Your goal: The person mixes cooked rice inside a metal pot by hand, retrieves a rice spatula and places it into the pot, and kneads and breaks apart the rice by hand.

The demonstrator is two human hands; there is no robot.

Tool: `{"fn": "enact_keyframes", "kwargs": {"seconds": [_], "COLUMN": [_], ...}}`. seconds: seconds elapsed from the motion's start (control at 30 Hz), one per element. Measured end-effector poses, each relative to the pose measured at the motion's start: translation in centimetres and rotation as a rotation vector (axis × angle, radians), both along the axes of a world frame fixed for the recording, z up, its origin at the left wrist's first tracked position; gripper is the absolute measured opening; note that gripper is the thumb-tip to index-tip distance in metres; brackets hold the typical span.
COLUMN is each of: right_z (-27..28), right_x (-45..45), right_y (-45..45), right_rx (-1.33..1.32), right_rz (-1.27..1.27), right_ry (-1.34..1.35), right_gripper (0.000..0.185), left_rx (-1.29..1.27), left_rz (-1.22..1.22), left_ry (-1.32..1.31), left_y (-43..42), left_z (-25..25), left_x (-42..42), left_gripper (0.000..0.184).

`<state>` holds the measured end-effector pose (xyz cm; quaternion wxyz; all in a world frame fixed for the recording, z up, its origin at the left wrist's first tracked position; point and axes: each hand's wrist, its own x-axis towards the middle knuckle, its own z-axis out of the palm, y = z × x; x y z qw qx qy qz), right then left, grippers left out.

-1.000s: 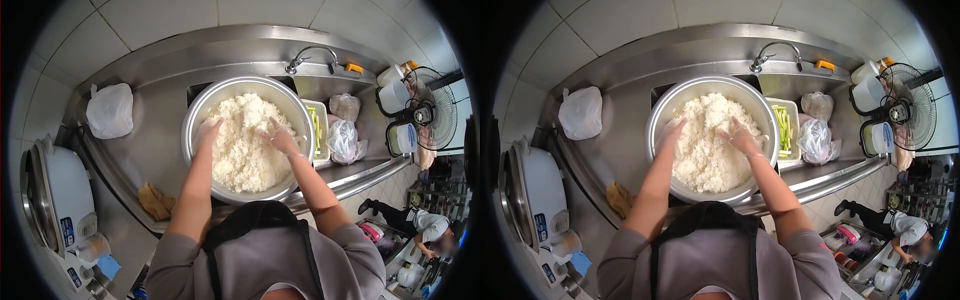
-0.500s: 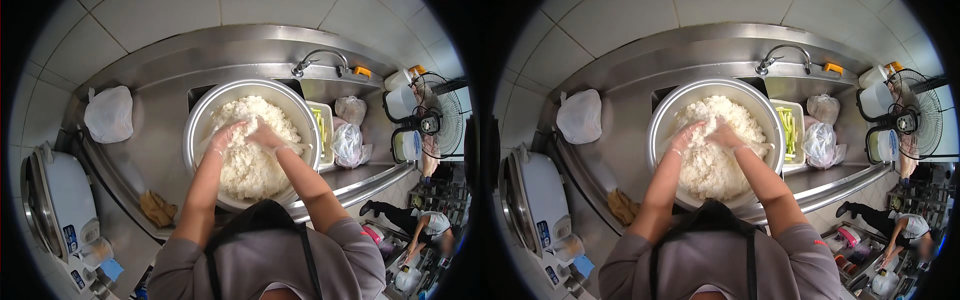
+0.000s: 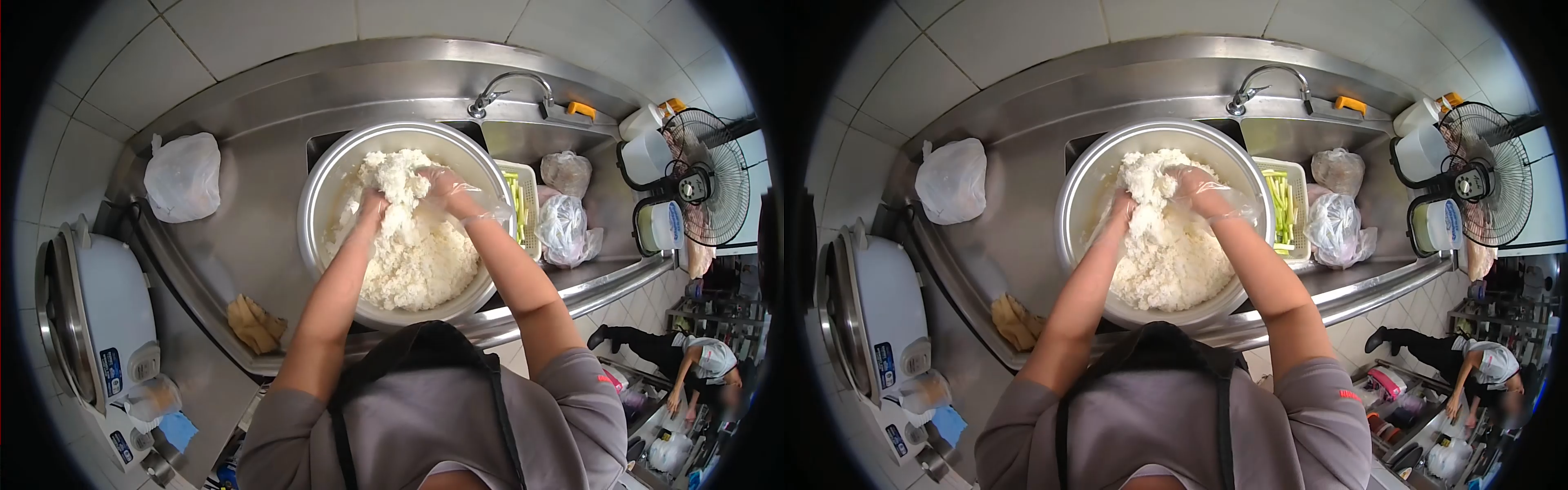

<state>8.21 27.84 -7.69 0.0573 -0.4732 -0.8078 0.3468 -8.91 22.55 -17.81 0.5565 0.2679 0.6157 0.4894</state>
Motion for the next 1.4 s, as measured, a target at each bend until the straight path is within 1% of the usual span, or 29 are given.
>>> {"fn": "enact_keyframes", "kwargs": {"seconds": [0.1,0.2,0.23,0.3,0.33,0.37,0.4,0.47,0.5,0.57,0.6,0.63,0.7,0.73,0.8,0.83,0.9,0.93,0.97,1.0,1.03,1.1,1.13,1.17,1.2,1.27,1.3,1.4], "right_z": [2.2,1.8,1.7,1.6,1.4,-0.2,-1.8,-2.2,-2.3,-2.0,-1.8,-2.2,-2.4,-2.5,-0.2,-1.6,-2.3,-2.4,0.8,-1.4,-5.4,-5.8,-6.0,-0.3,3.0,1.3,0.3,-2.7], "right_x": [0.3,0.9,0.8,0.0,-0.8,-1.5,-2.0,-2.4,-2.6,-3.2,-3.3,-3.2,-3.4,-3.1,-2.6,-2.1,-1.2,-0.8,-0.7,-0.4,-0.1,0.6,1.0,0.7,0.5,1.5,1.9,0.5], "right_y": [-0.8,-3.2,-3.8,-5.3,-6.3,-7.2,-8.2,-9.9,-10.6,-11.5,-11.9,-11.6,-10.6,-10.2,-9.4,-8.6,-7.6,-7.4,-7.6,-6.9,-5.6,-5.6,-5.6,-6.3,-6.9,-7.6,-8.1,-10.6], "right_rx": [0.038,0.154,0.200,0.292,0.159,0.137,0.113,0.173,0.197,0.389,0.483,0.430,0.322,0.215,-0.002,0.258,0.279,0.288,-0.065,-0.125,-0.183,-0.180,-0.177,-0.181,-0.180,-0.084,-0.038,0.064], "right_rz": [0.075,-0.057,0.042,0.237,0.257,0.295,0.332,0.224,0.169,0.155,0.145,0.148,0.156,0.094,-0.039,0.008,-0.043,-0.068,-0.164,-0.218,-0.272,-0.208,-0.169,-0.077,0.016,0.064,0.087,0.148], "right_ry": [-0.216,-0.192,-0.171,-0.128,-0.109,-0.098,-0.086,-0.060,-0.048,-0.030,-0.022,0.009,0.076,0.144,0.277,0.222,0.441,0.552,0.544,0.586,0.627,0.427,0.329,-0.005,-0.339,-0.387,-0.411,-0.153], "right_gripper": [0.075,0.080,0.081,0.082,0.083,0.080,0.078,0.074,0.072,0.067,0.065,0.060,0.052,0.048,0.042,0.041,0.043,0.044,0.035,0.031,0.028,0.042,0.052,0.060,0.067,0.077,0.082,0.076], "left_rx": [-0.133,-0.274,-0.281,-0.295,-0.302,-0.284,-0.262,-0.204,-0.222,-0.101,-0.071,-0.044,-0.049,-0.111,-0.237,-0.291,-0.063,0.051,0.158,0.116,0.072,0.039,0.054,0.070,-0.022,-0.212,-0.260,-0.130], "left_rz": [0.076,0.154,0.119,0.048,0.013,0.047,0.084,0.160,0.243,0.205,0.180,0.153,0.099,0.059,-0.028,-0.103,-0.151,-0.173,-0.295,-0.424,-0.545,-0.761,-0.863,-0.966,-0.950,-0.916,-0.786,-0.585], "left_ry": [0.052,0.104,0.128,0.176,0.199,0.068,-0.037,-0.245,-0.313,-0.560,-0.624,-0.688,-0.696,-0.553,-0.269,-0.146,-0.227,-0.266,-0.411,-0.070,0.274,0.691,0.761,0.832,0.894,1.003,0.894,0.420], "left_y": [-0.3,-0.8,-0.9,-1.3,-1.4,-3.5,-4.2,-4.4,-4.5,-5.9,-6.2,-6.5,-6.4,-6.1,-5.1,-5.0,-6.4,-6.9,-6.5,-6.0,-5.3,-5.9,-7.3,-8.5,-9.2,-10.2,-10.5,-10.0], "left_z": [0.5,0.2,0.0,-2.5,-3.6,2.3,1.8,0.2,-0.3,-1.2,-1.5,-1.8,-0.7,-0.2,5.5,7.5,11.8,12.7,9.3,6.6,4.5,5.1,5.3,5.9,5.6,4.5,4.9,5.8], "left_x": [0.2,0.3,0.0,-0.7,-1.0,0.2,0.6,0.9,1.2,0.5,0.4,0.3,0.0,0.1,0.7,0.7,0.7,0.5,-1.0,-2.5,-4.0,-4.4,-4.2,-3.8,-3.3,-1.4,-0.7,0.5], "left_gripper": [0.042,0.055,0.056,0.058,0.058,0.044,0.038,0.028,0.021,0.019,0.019,0.020,0.022,0.019,0.017,0.020,0.028,0.034,0.065,0.068,0.071,0.077,0.081,0.084,0.087,0.094,0.103,0.102]}}
